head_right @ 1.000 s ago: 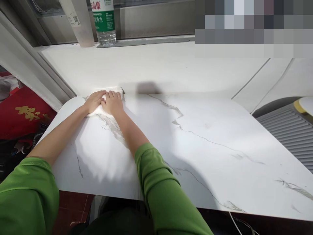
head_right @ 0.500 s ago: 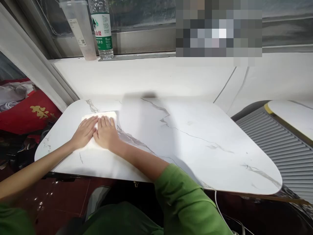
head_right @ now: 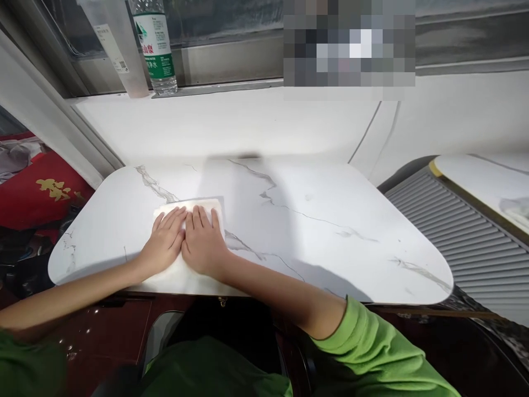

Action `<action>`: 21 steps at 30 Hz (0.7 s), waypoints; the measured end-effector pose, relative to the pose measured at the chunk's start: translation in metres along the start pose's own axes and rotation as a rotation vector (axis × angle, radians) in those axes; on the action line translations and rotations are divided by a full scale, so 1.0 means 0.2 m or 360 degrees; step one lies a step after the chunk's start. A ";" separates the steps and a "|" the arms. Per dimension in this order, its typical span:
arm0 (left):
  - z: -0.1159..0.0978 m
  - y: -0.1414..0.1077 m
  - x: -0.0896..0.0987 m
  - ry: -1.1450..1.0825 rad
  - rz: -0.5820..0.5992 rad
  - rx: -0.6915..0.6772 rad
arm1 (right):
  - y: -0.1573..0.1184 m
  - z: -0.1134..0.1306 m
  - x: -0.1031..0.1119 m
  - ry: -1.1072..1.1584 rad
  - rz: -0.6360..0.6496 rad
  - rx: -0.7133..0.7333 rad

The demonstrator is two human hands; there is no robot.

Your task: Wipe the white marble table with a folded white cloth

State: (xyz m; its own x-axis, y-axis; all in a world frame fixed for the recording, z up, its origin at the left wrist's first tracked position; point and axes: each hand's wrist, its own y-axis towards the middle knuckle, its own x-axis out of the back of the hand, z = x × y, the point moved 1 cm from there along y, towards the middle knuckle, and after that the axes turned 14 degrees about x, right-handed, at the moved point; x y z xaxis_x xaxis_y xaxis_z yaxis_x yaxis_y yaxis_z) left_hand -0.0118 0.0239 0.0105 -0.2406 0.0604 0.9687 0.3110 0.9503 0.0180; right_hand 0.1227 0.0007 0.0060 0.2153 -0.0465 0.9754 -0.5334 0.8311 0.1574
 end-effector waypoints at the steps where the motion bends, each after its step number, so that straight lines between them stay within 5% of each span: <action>1: -0.01 0.07 -0.01 -0.0003 -0.0006 0.0016 | 0.04 -0.06 0.00 0.0000 0.0000 -0.0031; 12: -0.15 0.95 -0.06 -0.0094 -0.0156 0.0095 | 0.52 -0.82 0.00 -0.0008 -0.0170 -0.0097; 16: -0.15 1.08 -0.07 -0.0050 -0.0140 0.0069 | 0.59 -0.93 -0.02 0.0028 -0.0236 -0.0144; 21: -0.15 1.10 -0.07 0.0005 -0.0135 0.0063 | 0.61 -0.95 -0.03 0.0068 -0.0296 -0.0134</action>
State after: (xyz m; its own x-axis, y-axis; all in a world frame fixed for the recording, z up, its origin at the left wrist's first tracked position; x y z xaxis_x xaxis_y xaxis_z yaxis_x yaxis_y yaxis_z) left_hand 0.0872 0.2229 0.0077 -0.2618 -0.0217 0.9649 0.2528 0.9633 0.0902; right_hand 0.2118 0.2074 -0.0102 0.3392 -0.1812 0.9231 -0.4112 0.8540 0.3187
